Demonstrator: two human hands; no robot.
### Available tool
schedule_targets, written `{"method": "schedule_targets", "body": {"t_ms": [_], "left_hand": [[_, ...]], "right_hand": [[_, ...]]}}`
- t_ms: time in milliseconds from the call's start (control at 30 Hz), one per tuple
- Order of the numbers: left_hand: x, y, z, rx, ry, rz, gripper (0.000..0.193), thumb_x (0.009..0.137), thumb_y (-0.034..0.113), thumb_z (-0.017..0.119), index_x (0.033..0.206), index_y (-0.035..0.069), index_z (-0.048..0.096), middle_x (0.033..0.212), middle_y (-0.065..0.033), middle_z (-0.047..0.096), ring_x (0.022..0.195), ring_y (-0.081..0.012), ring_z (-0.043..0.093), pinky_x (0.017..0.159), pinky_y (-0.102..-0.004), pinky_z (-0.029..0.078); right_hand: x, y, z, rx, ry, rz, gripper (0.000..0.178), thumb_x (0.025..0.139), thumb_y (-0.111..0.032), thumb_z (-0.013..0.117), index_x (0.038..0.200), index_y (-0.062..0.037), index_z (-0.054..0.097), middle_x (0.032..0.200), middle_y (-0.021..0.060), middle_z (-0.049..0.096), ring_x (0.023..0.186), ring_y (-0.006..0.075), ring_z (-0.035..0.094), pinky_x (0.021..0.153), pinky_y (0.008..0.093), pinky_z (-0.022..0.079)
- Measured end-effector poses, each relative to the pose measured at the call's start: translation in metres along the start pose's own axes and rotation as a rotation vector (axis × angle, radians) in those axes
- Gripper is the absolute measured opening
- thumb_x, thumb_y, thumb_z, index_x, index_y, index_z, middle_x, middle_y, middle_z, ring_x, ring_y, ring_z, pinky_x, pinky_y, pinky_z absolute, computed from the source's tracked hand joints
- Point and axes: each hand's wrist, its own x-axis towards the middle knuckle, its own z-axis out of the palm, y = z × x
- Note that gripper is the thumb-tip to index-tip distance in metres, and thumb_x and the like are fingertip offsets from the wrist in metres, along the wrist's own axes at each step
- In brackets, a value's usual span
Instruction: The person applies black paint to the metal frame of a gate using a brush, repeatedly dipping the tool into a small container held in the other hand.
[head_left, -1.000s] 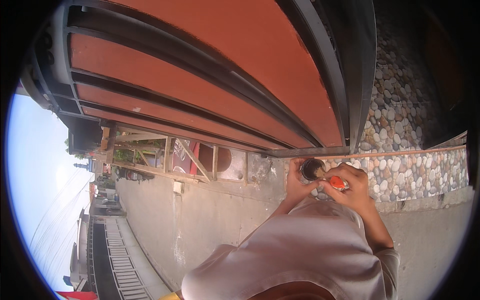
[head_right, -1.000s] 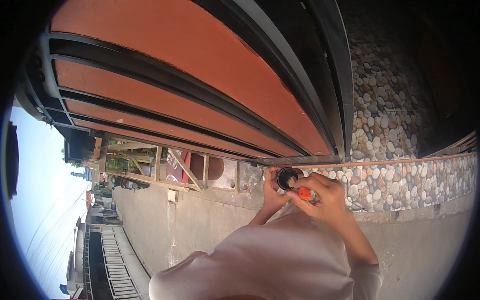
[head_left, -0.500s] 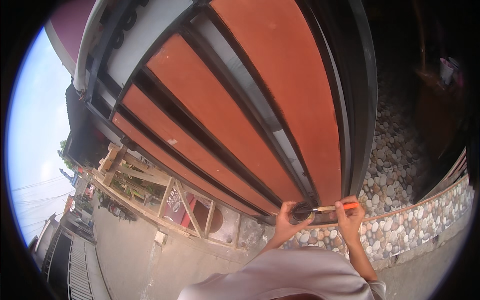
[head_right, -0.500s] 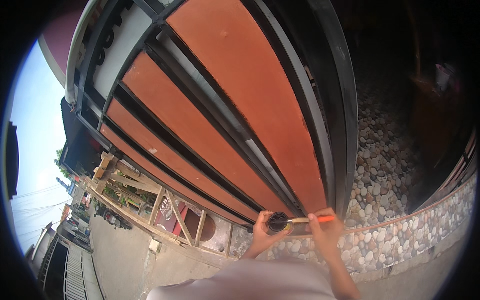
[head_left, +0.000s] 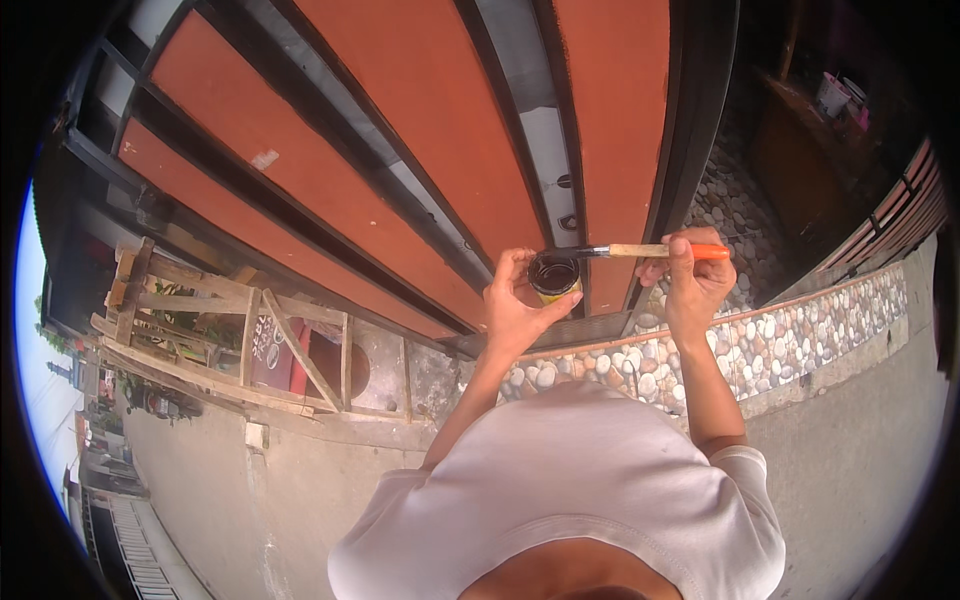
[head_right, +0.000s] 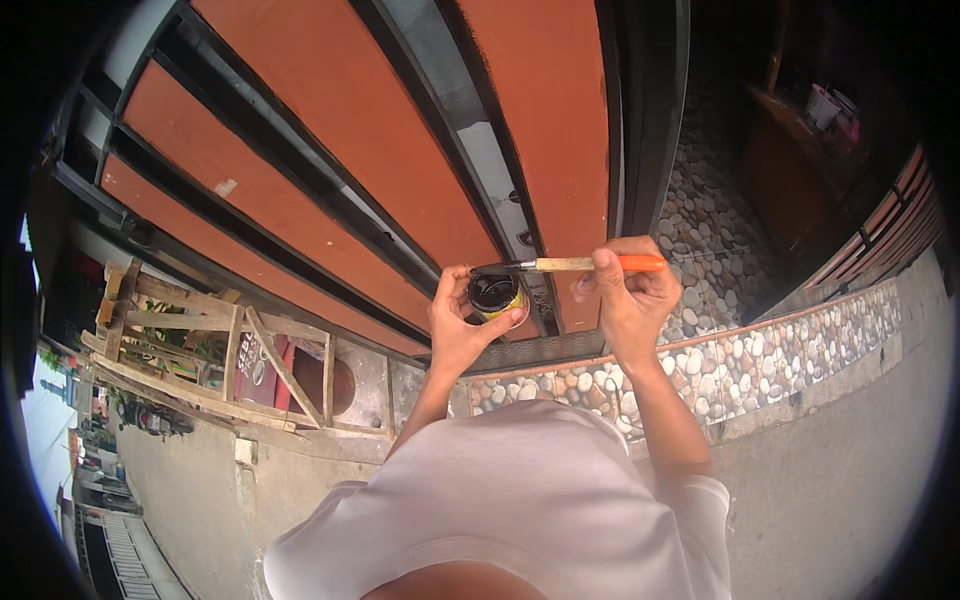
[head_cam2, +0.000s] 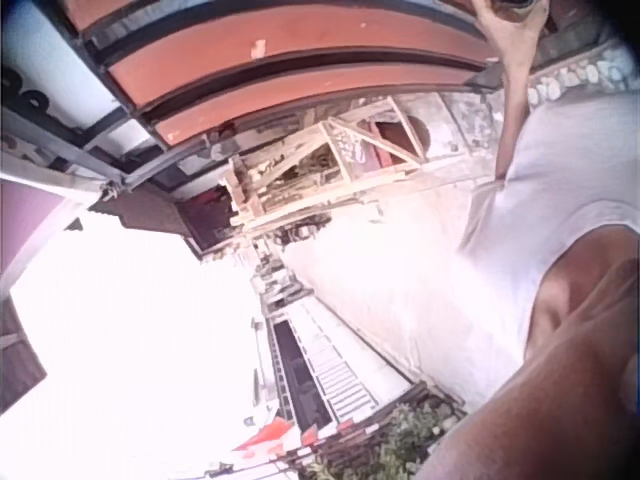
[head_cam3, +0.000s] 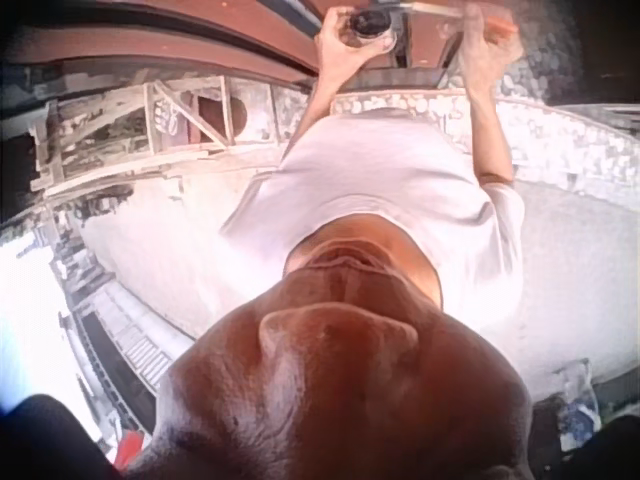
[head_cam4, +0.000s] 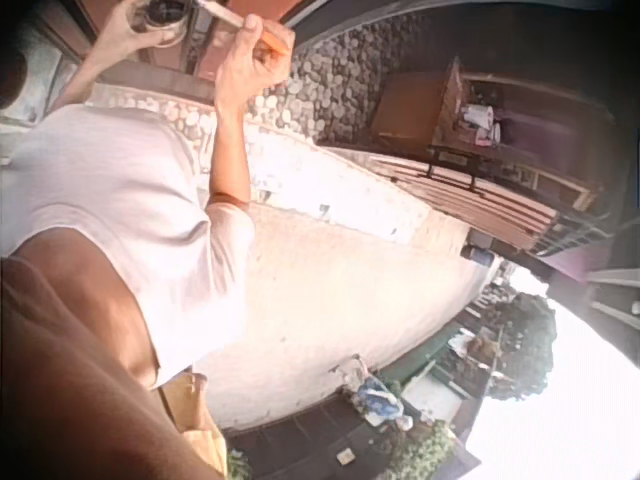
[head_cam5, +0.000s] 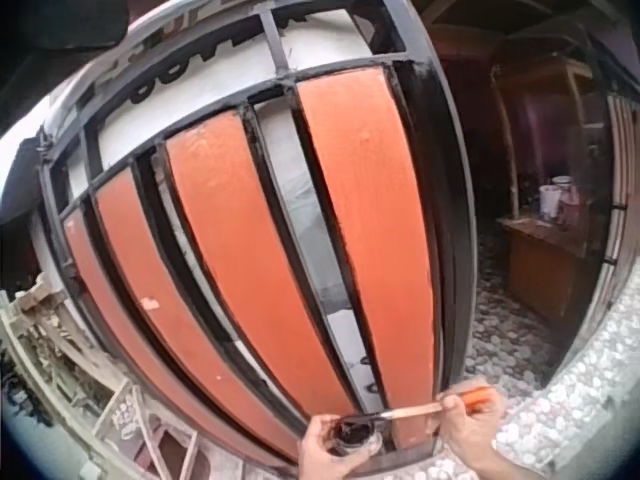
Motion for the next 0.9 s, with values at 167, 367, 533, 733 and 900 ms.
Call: {"method": "schedule_targets", "body": {"t_ms": [167, 367, 533, 733, 900], "left_hand": [[-0.001, 0.01, -0.007, -0.051, -0.011, -0.008, 0.064, 0.063, 0.023, 0.09, 0.11, 0.001, 0.052, 0.101, -0.0125, 0.068, 0.099, -0.0215, 0.067, 0.092, -0.0359, 0.051], [-0.004, 0.017, -0.009, -0.036, -0.041, -0.042, 0.063, 0.063, 0.024, 0.09, 0.11, 0.002, 0.053, 0.102, -0.0138, 0.069, 0.099, -0.0225, 0.068, 0.088, -0.035, 0.052], [-0.001, 0.018, -0.015, -0.009, -0.077, -0.041, 0.061, 0.064, 0.02, 0.089, 0.109, 0.002, 0.053, 0.102, -0.0115, 0.068, 0.096, -0.016, 0.067, 0.083, -0.0303, 0.053], [-0.001, 0.009, -0.017, 0.049, -0.05, -0.023, 0.066, 0.062, 0.029, 0.089, 0.112, 0.003, 0.054, 0.107, -0.0174, 0.068, 0.106, -0.0284, 0.066, 0.094, -0.0381, 0.05], [0.0, 0.002, -0.013, -0.013, -0.053, -0.088, 0.067, 0.062, 0.029, 0.09, 0.112, 0.003, 0.054, 0.108, -0.0178, 0.068, 0.107, -0.0279, 0.065, 0.096, -0.0388, 0.049]], "right_hand": [[0.003, -0.004, 0.009, 0.04, 0.085, 0.067, 0.025, 0.096, -0.023, 0.062, 0.084, -0.0021, 0.056, 0.056, 0.0071, 0.057, 0.046, 0.0137, 0.057, 0.045, 0.0278, 0.05], [0.0, -0.007, 0.007, 0.064, 0.136, 0.203, 0.029, 0.097, -0.026, 0.061, 0.082, -0.0025, 0.055, 0.055, 0.0076, 0.056, 0.045, 0.0138, 0.055, 0.046, 0.0283, 0.051], [0.003, -0.02, -0.002, -0.278, -0.172, -0.078, 0.021, 0.097, -0.018, 0.059, 0.087, 0.0008, 0.057, 0.062, 0.0068, 0.06, 0.053, 0.0131, 0.062, 0.053, 0.025, 0.051], [0.028, -0.051, 0.002, -0.655, -0.5, -0.411, 0.009, 0.088, -0.006, 0.062, 0.081, 0.0, 0.063, 0.068, 0.0055, 0.064, 0.057, 0.0101, 0.064, 0.053, 0.0208, 0.047], [0.031, -0.047, 0.01, -0.514, -0.424, -0.288, 0.013, 0.091, -0.009, 0.061, 0.083, 0.0003, 0.063, 0.069, 0.0054, 0.065, 0.058, 0.0096, 0.065, 0.053, 0.0205, 0.048]]}}
